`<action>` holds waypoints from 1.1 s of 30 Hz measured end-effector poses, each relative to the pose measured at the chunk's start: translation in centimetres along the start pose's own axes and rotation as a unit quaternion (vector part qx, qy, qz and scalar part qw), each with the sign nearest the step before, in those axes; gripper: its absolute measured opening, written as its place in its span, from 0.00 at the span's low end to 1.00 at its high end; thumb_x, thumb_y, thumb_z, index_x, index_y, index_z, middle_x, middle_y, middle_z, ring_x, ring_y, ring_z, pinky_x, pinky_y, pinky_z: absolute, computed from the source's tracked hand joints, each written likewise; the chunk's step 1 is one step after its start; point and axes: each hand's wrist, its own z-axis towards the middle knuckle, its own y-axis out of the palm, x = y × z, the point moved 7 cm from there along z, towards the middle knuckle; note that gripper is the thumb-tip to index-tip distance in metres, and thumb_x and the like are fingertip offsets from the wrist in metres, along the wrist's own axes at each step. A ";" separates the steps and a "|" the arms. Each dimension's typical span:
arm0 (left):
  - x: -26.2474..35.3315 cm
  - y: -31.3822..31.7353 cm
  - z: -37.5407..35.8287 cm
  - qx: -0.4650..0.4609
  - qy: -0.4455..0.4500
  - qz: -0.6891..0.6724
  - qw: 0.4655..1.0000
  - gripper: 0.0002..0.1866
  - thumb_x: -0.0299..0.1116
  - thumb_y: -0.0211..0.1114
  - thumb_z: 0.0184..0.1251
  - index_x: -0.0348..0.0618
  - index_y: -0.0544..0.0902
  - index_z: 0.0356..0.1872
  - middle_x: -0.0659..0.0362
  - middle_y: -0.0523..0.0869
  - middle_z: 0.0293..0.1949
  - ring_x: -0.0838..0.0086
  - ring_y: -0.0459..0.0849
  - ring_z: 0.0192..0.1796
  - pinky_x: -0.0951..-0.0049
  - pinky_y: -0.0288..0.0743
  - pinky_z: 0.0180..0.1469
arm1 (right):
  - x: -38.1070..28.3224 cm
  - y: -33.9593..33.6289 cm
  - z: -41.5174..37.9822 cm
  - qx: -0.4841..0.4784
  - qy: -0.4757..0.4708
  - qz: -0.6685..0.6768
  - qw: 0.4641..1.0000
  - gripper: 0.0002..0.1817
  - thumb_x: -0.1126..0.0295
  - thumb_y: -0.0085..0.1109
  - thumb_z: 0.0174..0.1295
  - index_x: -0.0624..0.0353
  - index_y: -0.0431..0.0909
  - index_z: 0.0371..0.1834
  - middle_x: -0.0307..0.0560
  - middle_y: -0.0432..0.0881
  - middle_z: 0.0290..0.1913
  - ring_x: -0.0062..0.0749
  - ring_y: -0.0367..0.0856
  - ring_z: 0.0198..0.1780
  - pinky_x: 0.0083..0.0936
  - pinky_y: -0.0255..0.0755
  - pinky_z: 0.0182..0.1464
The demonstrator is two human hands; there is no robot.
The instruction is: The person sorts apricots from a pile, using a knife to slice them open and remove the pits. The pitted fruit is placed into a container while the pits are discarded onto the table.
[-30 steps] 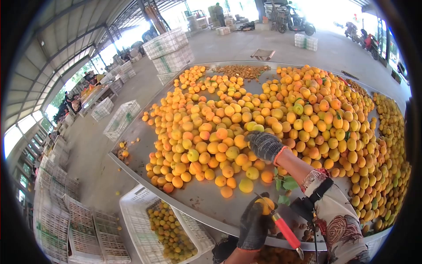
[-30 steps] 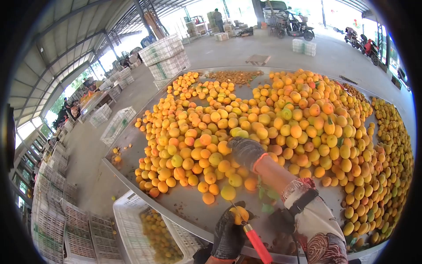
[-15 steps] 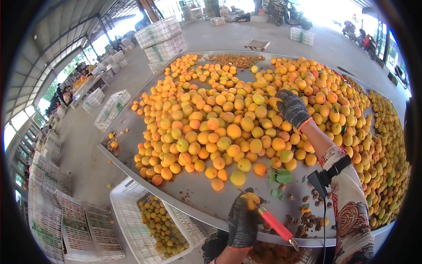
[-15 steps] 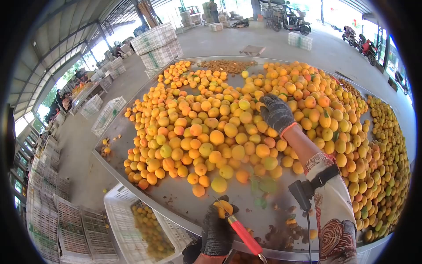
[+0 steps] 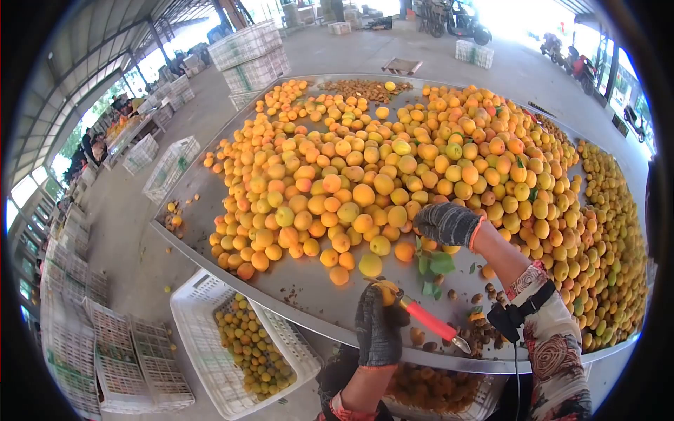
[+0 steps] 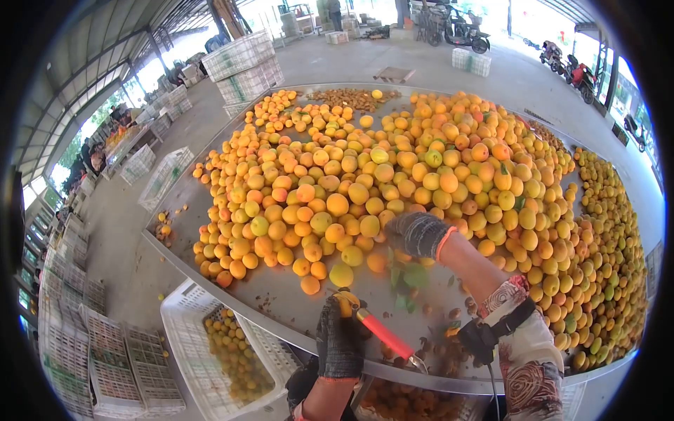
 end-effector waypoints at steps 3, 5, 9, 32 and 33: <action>0.3 0.3 -0.2 0.004 0.003 -0.012 1.000 0.16 0.43 0.56 0.63 0.43 0.73 0.45 0.61 0.79 0.31 0.76 0.77 0.25 0.79 0.70 0.23 | -1.7 0.3 0.1 -0.010 0.043 -0.081 0.996 0.10 0.65 0.51 0.55 0.56 0.76 0.36 0.52 0.78 0.34 0.45 0.77 0.39 0.35 0.71 0.40; 0.4 0.4 -0.4 0.001 0.002 -0.018 1.000 0.16 0.43 0.56 0.63 0.43 0.74 0.45 0.61 0.79 0.31 0.76 0.77 0.24 0.79 0.70 0.23 | -2.0 0.8 0.3 -0.019 0.077 -0.097 0.992 0.12 0.64 0.51 0.55 0.57 0.76 0.39 0.52 0.78 0.36 0.44 0.78 0.41 0.34 0.71 0.42; -0.2 0.1 -0.1 -0.014 -0.003 -0.012 1.000 0.16 0.45 0.55 0.63 0.45 0.74 0.43 0.61 0.79 0.32 0.76 0.77 0.27 0.78 0.69 0.24 | -3.2 1.8 0.4 -0.033 0.123 -0.191 0.973 0.18 0.63 0.50 0.55 0.56 0.73 0.48 0.52 0.77 0.45 0.43 0.76 0.48 0.35 0.71 0.46; 0.8 1.1 -0.1 -0.017 0.073 0.038 0.996 0.16 0.43 0.56 0.64 0.41 0.72 0.44 0.57 0.78 0.33 0.73 0.78 0.30 0.75 0.75 0.31 | 3.2 -7.0 0.6 0.438 0.178 0.145 0.869 0.22 0.67 0.57 0.58 0.63 0.66 0.55 0.52 0.78 0.43 0.36 0.78 0.41 0.29 0.71 0.44; 0.8 1.1 0.0 -0.018 0.079 0.039 0.996 0.16 0.43 0.56 0.64 0.41 0.72 0.44 0.57 0.78 0.33 0.73 0.78 0.30 0.75 0.75 0.31 | 1.1 -8.0 -0.5 0.433 0.132 0.076 0.888 0.21 0.67 0.53 0.60 0.63 0.66 0.56 0.52 0.77 0.45 0.36 0.78 0.41 0.27 0.71 0.43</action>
